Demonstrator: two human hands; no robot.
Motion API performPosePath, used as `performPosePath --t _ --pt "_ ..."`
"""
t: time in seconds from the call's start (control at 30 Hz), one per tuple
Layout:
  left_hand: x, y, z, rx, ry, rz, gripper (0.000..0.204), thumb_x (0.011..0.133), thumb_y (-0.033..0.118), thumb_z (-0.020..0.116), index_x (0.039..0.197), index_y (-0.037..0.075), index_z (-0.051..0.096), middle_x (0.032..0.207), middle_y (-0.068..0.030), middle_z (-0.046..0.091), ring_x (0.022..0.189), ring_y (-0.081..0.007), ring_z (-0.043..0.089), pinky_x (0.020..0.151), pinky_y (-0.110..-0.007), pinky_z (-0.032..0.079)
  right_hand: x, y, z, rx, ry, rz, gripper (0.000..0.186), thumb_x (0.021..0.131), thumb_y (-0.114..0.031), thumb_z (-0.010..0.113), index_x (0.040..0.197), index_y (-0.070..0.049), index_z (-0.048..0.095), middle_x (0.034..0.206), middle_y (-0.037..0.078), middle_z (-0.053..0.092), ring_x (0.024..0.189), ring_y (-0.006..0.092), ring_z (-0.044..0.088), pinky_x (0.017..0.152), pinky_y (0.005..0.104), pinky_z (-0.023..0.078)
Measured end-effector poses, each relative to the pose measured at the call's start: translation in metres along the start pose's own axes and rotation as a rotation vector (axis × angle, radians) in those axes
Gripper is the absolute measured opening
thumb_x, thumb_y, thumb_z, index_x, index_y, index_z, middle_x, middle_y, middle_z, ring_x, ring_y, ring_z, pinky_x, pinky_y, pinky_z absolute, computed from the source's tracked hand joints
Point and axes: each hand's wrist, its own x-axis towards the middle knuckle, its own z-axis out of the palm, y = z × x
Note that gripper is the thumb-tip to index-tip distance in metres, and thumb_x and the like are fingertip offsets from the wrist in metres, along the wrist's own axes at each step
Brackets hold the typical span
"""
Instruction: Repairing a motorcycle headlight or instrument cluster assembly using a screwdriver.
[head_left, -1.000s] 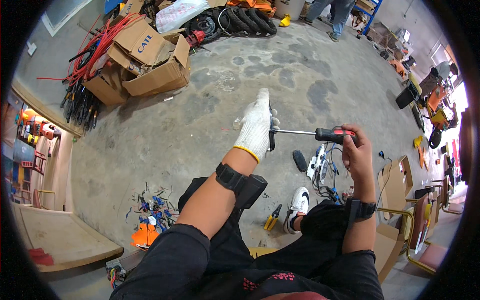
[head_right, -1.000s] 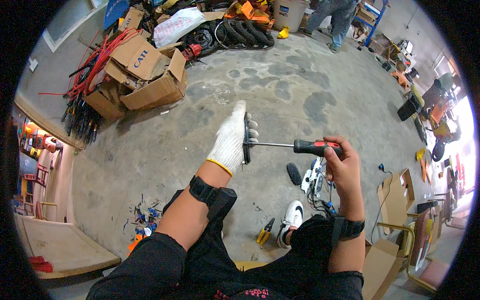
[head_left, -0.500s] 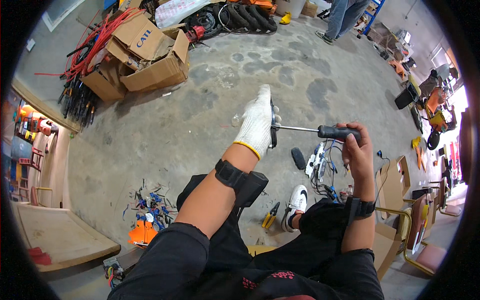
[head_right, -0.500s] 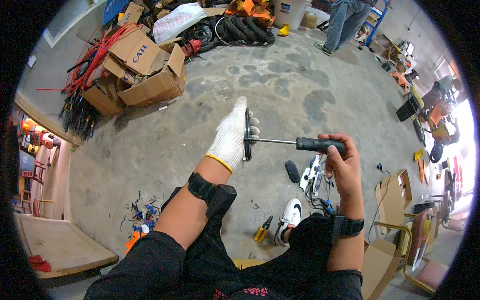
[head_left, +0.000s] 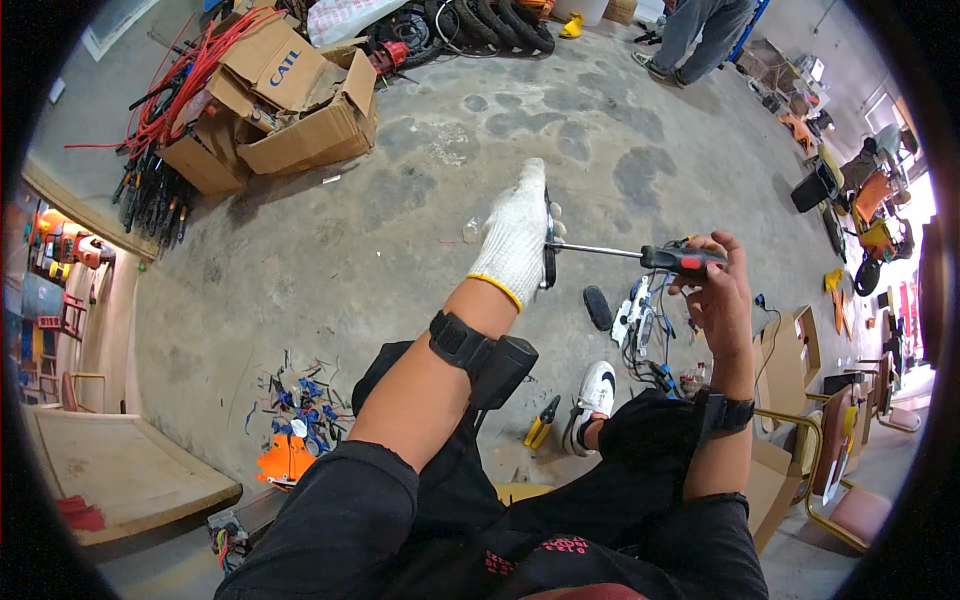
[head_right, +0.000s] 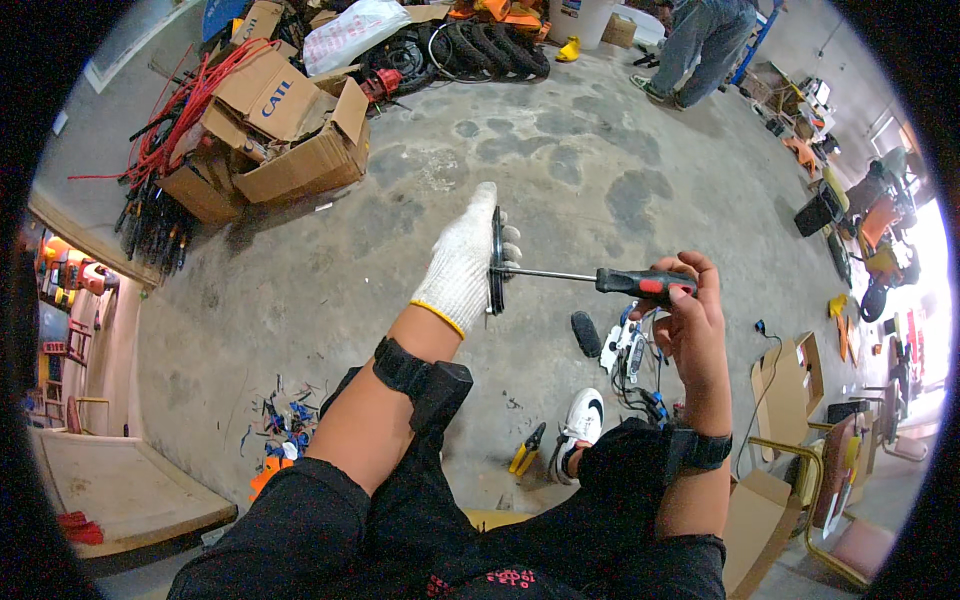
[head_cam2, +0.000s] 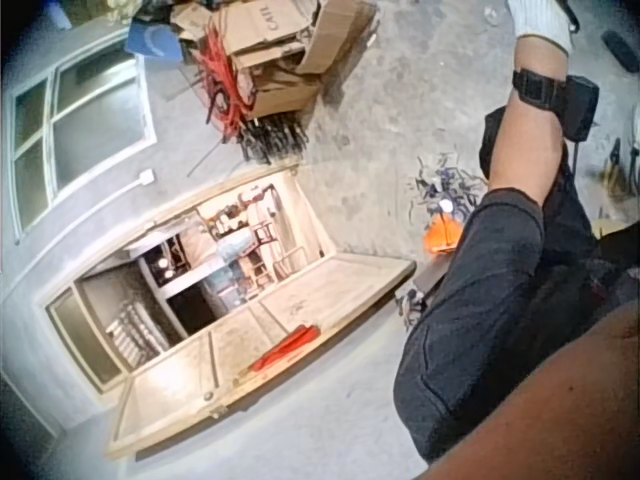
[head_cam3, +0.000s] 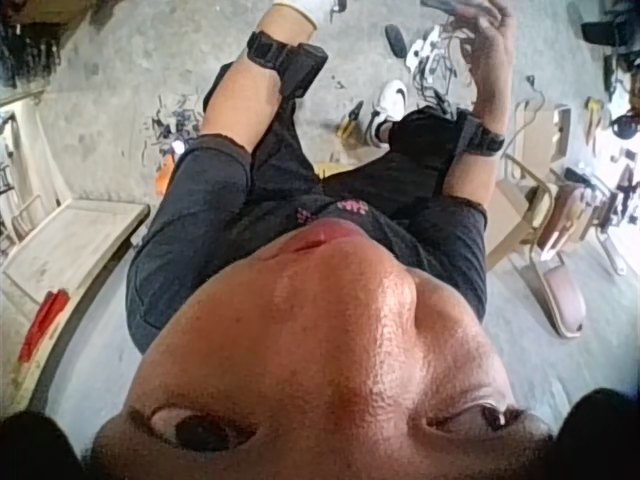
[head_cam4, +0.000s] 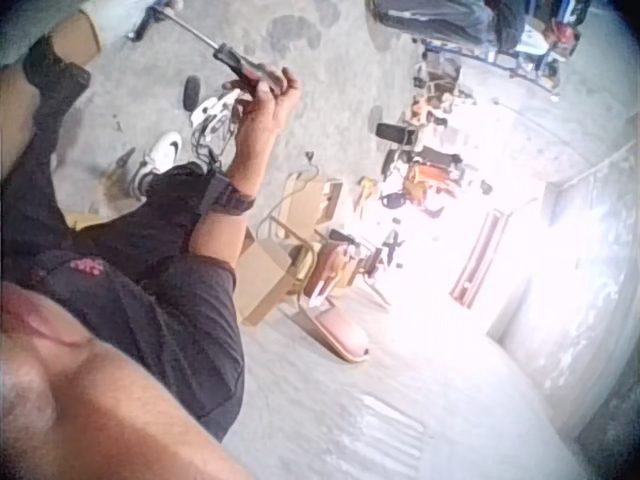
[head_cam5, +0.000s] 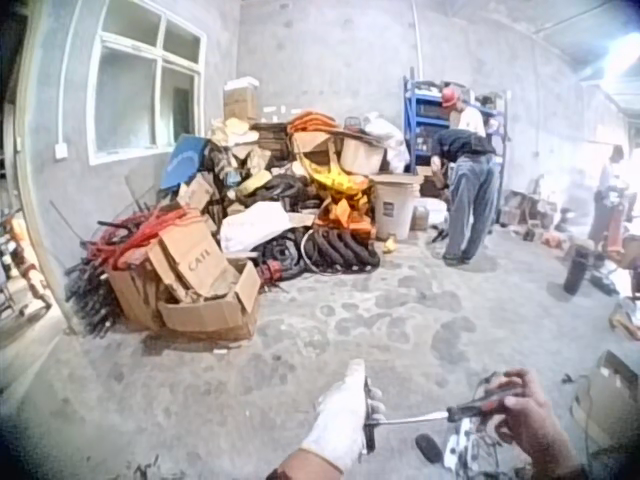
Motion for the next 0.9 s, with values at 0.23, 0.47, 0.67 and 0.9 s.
performPosePath --t 0.23,0.47,0.67,0.9 --pt "0.002 0.0 -0.003 0.037 0.002 0.023 0.041 0.094 0.049 0.056 0.082 0.01 0.054 0.068 -0.0052 0.059 0.049 -0.0133 0.054 0.044 -0.027 0.045 0.006 0.006 -0.007 -0.248 0.06 -0.085 0.027 0.099 -0.027 0.056 0.108 -0.001 0.059 0.066 -0.002 0.056 0.042 0.0034 0.039 0.037 0.0201 0.029" --pt "0.0 0.002 0.0 0.135 0.043 0.087 0.041 0.095 0.049 0.055 0.082 0.01 0.055 0.069 -0.0052 0.06 0.049 -0.0132 0.055 0.044 -0.028 0.046 0.009 0.011 0.005 -0.327 0.054 0.135 0.042 0.103 -0.039 0.042 0.106 -0.001 0.062 0.078 0.005 0.063 0.048 0.0073 0.05 0.039 0.0224 0.035" --pt "-0.001 0.002 -0.003 0.046 0.028 0.008 0.041 0.095 0.049 0.055 0.083 0.01 0.055 0.068 -0.0049 0.06 0.049 -0.0132 0.055 0.044 -0.028 0.045 -0.001 0.004 0.001 -0.033 -0.024 -0.115 0.036 0.096 -0.013 0.055 0.127 -0.003 0.041 0.12 0.012 0.056 0.071 0.0146 0.063 0.047 0.0225 0.045" --pt "0.0 -0.001 0.001 0.148 0.029 0.032 0.041 0.095 0.05 0.054 0.083 0.01 0.055 0.069 -0.0053 0.061 0.049 -0.0127 0.055 0.043 -0.028 0.044 0.004 0.004 -0.007 -0.356 0.144 0.048 0.029 0.098 -0.03 0.057 0.101 -0.002 0.061 0.072 0.006 0.066 0.039 0.0056 0.039 0.037 0.0201 0.033"
